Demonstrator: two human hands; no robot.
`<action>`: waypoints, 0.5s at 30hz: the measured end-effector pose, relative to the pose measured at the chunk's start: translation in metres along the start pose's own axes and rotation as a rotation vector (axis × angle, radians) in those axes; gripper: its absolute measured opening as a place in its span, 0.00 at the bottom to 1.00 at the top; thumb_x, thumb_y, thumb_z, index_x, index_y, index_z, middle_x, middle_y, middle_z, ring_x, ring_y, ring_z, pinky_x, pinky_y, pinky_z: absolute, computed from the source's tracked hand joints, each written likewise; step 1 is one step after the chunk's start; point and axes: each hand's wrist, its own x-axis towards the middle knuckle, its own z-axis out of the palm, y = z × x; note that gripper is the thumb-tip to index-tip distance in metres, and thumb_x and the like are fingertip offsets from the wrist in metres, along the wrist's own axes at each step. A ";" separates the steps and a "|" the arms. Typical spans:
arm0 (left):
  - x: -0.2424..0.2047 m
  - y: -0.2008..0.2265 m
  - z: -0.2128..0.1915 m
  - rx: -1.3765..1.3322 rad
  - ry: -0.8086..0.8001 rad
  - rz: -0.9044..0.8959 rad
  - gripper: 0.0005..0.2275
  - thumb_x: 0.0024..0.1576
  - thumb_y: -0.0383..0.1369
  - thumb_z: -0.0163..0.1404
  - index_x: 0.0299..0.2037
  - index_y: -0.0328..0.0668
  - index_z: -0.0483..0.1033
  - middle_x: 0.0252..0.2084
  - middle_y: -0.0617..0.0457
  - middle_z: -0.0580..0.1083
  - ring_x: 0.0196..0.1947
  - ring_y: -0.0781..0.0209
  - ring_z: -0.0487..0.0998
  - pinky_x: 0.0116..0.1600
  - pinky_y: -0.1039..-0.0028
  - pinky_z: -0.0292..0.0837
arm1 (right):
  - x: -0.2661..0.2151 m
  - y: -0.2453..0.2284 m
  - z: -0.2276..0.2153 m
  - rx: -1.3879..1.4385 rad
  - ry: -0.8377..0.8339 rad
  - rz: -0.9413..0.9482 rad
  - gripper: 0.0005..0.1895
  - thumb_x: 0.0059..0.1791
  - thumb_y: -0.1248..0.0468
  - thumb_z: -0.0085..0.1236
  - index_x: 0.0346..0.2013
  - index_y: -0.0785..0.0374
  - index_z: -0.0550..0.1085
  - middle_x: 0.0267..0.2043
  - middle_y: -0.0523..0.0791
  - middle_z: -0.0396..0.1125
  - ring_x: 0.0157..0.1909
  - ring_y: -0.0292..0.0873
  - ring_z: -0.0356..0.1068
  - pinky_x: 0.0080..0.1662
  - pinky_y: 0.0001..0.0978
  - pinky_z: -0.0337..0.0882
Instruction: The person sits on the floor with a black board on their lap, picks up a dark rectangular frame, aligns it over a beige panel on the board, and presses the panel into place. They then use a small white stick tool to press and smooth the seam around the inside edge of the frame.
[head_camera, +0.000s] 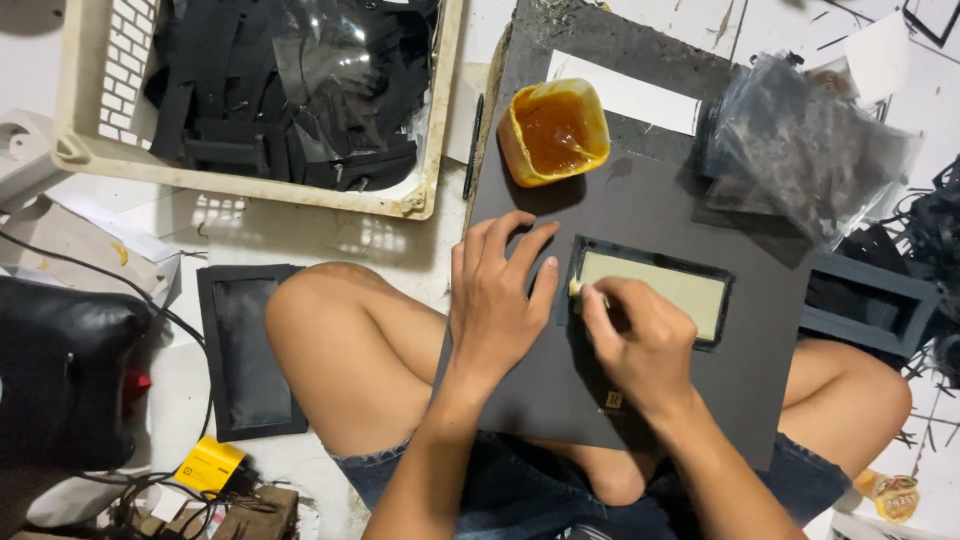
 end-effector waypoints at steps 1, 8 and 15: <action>0.000 0.000 0.000 0.003 0.001 -0.001 0.11 0.59 0.32 0.52 0.52 0.48 0.78 0.51 0.52 0.71 0.54 0.51 0.70 0.55 0.62 0.63 | -0.005 -0.003 -0.002 0.013 -0.015 0.022 0.04 0.49 0.64 0.68 0.35 0.56 0.79 0.27 0.44 0.74 0.33 0.51 0.77 0.34 0.39 0.74; -0.001 0.000 0.001 0.004 0.003 -0.007 0.11 0.60 0.34 0.52 0.52 0.49 0.78 0.51 0.52 0.72 0.54 0.52 0.70 0.55 0.62 0.63 | 0.006 0.004 0.004 0.012 0.018 -0.002 0.03 0.50 0.65 0.67 0.35 0.58 0.79 0.26 0.45 0.73 0.31 0.52 0.76 0.32 0.39 0.73; -0.001 0.000 0.000 0.010 -0.008 -0.008 0.11 0.60 0.33 0.52 0.52 0.48 0.78 0.51 0.52 0.72 0.55 0.52 0.70 0.55 0.62 0.63 | 0.013 0.004 0.007 -0.006 0.058 -0.068 0.03 0.52 0.65 0.66 0.36 0.59 0.79 0.26 0.44 0.72 0.30 0.49 0.76 0.32 0.38 0.73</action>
